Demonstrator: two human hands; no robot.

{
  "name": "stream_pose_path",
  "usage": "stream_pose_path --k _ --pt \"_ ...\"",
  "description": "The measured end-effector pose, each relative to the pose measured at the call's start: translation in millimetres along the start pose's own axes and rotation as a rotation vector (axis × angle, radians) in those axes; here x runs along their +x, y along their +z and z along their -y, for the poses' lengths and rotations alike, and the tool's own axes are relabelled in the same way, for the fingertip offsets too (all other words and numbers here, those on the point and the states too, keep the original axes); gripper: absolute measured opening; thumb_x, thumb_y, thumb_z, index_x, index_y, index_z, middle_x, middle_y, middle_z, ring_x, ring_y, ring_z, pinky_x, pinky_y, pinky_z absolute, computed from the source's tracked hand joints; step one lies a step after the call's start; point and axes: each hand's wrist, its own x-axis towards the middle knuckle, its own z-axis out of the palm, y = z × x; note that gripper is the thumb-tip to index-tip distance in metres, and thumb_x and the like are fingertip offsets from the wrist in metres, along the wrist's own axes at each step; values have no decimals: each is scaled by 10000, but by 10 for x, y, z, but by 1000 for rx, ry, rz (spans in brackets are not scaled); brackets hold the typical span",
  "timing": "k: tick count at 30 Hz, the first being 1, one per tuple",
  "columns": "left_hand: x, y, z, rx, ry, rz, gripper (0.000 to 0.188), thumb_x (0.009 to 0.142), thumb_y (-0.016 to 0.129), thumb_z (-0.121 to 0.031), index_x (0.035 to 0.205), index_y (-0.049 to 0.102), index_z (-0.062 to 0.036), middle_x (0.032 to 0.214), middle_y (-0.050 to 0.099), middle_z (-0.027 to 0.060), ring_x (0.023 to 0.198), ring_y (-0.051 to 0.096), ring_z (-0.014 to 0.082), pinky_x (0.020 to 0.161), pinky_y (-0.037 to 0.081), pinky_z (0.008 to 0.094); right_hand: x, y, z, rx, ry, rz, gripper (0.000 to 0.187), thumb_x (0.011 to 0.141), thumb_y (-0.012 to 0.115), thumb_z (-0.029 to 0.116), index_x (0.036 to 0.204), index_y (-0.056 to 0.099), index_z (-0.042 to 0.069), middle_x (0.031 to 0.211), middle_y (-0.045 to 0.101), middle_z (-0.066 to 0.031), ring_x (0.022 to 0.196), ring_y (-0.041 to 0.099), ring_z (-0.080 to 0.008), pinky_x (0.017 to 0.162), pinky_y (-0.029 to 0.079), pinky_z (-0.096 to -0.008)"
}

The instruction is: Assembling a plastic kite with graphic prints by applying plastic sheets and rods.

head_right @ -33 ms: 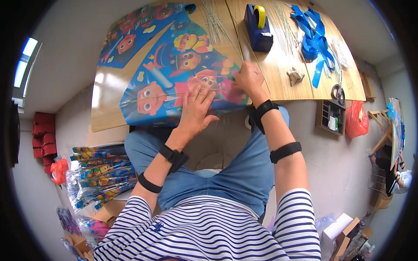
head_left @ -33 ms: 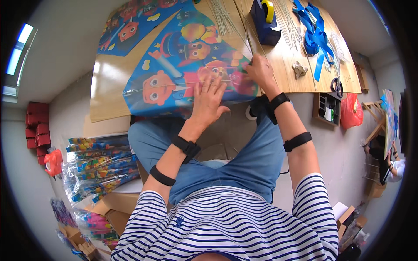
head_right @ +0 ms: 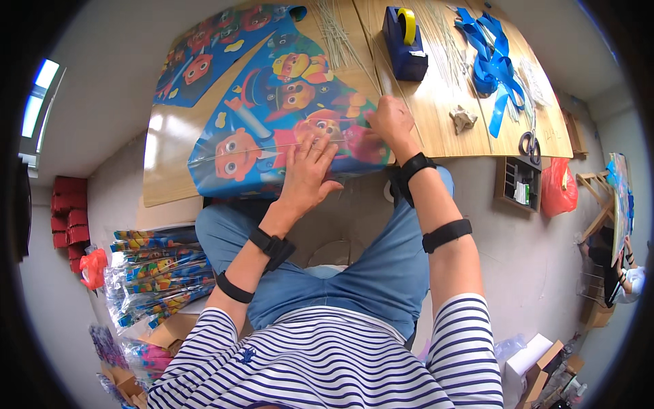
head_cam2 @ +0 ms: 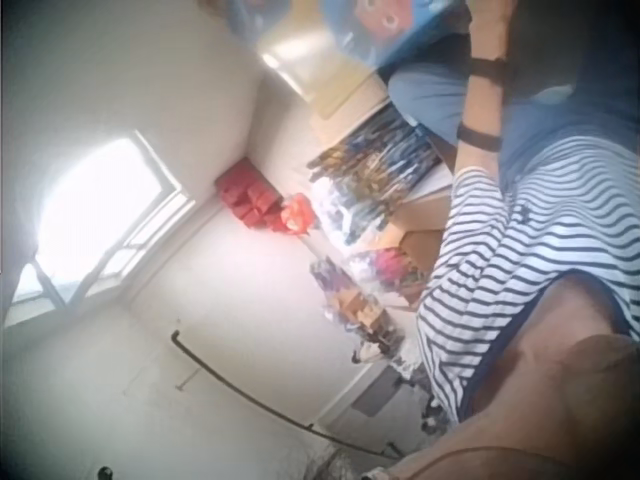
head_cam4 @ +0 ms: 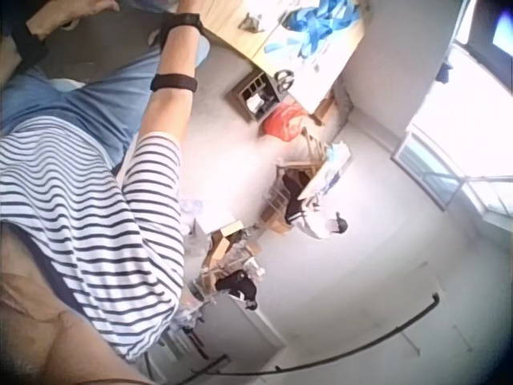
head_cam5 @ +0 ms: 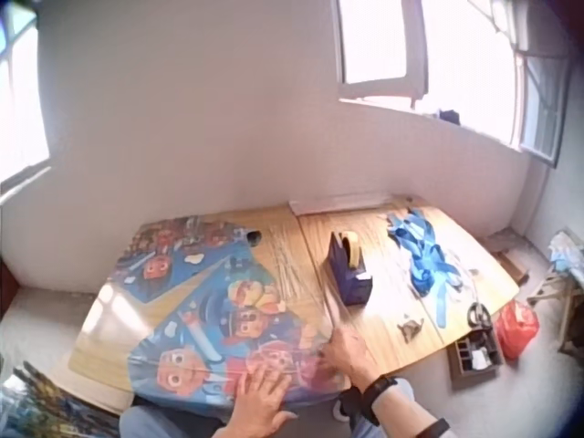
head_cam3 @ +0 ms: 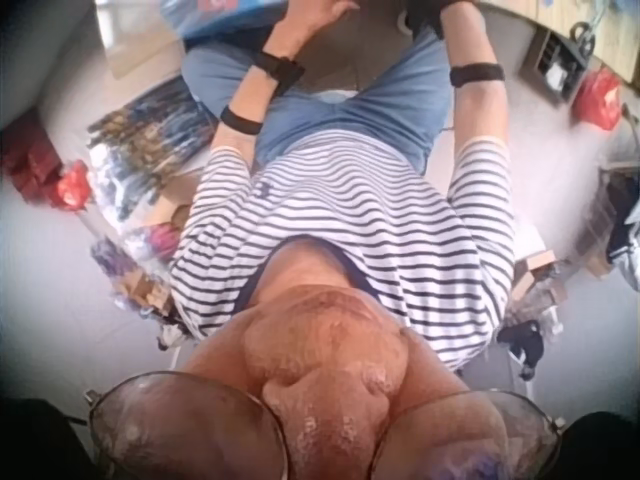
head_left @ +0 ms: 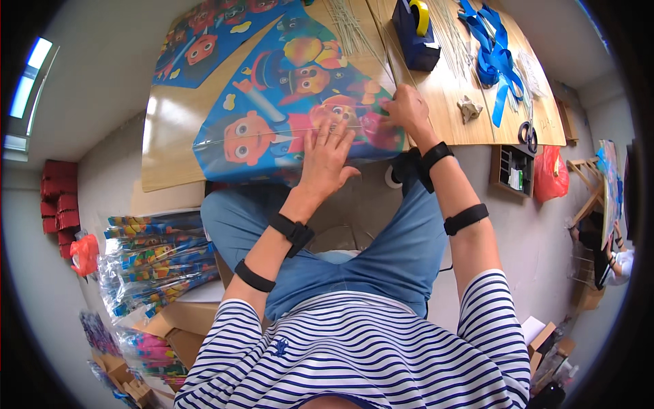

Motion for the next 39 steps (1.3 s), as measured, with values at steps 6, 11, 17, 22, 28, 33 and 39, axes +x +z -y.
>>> stream_pose_path --k 6,11,17,22,28,33,39 --pt "-7 -24 -13 -37 14 -8 801 646 862 -298 1339 533 -64 1489 401 111 1415 295 360 1086 280 630 144 -105 -72 76 -80 88 344 767 731 315 901 713 -2 954 692 -243 953 669 -380 793 526 -433" --pt "-56 -64 -31 -52 -15 0 758 699 824 -285 1355 510 -70 1487 407 126 1413 309 357 1109 261 567 80 -260 77 388 -30 116 352 742 746 298 889 699 -18 939 689 -243 907 674 -352 774 513 -416" --pt "-47 -113 -134 -127 -11 -114 761 709 817 -280 1357 499 -36 1444 453 166 1386 353 363 1118 277 497 -108 -251 -95 369 -54 224 339 736 751 199 940 672 -60 833 677 -204 758 674 -291 666 506 -389" --pt "-63 -166 -320 -64 -12 -149 843 676 838 -320 1376 473 -22 1427 468 173 1365 381 354 1105 299 481 -183 -359 -11 704 151 425 232 765 737 84 960 653 -12 731 599 -48 603 580 -154 539 450 -273" --pt "85 -249 -487 -108 -143 -346 792 671 849 -262 1331 489 -16 1310 556 157 1198 534 348 975 429 432 -422 -597 522 1161 135 528 219 833 730 133 1011 662 26 817 619 -4 672 575 -87 595 477 -220" --pt "179 -319 -338 -247 -235 -426 419 776 764 -105 1149 591 -26 1033 669 133 917 672 280 776 529 341 -571 -620 623 1205 -194 516 399 900 687 249 1195 626 -13 1006 642 -35 935 594 -102 825 475 -246" --pt "172 -292 -294 -585 -392 -409 130 863 638 -20 992 646 -8 868 696 95 790 694 192 724 541 311 -841 -252 245 1201 -100 271 505 829 741 233 1208 593 -67 1036 652 -79 960 598 -133 842 470 -271"
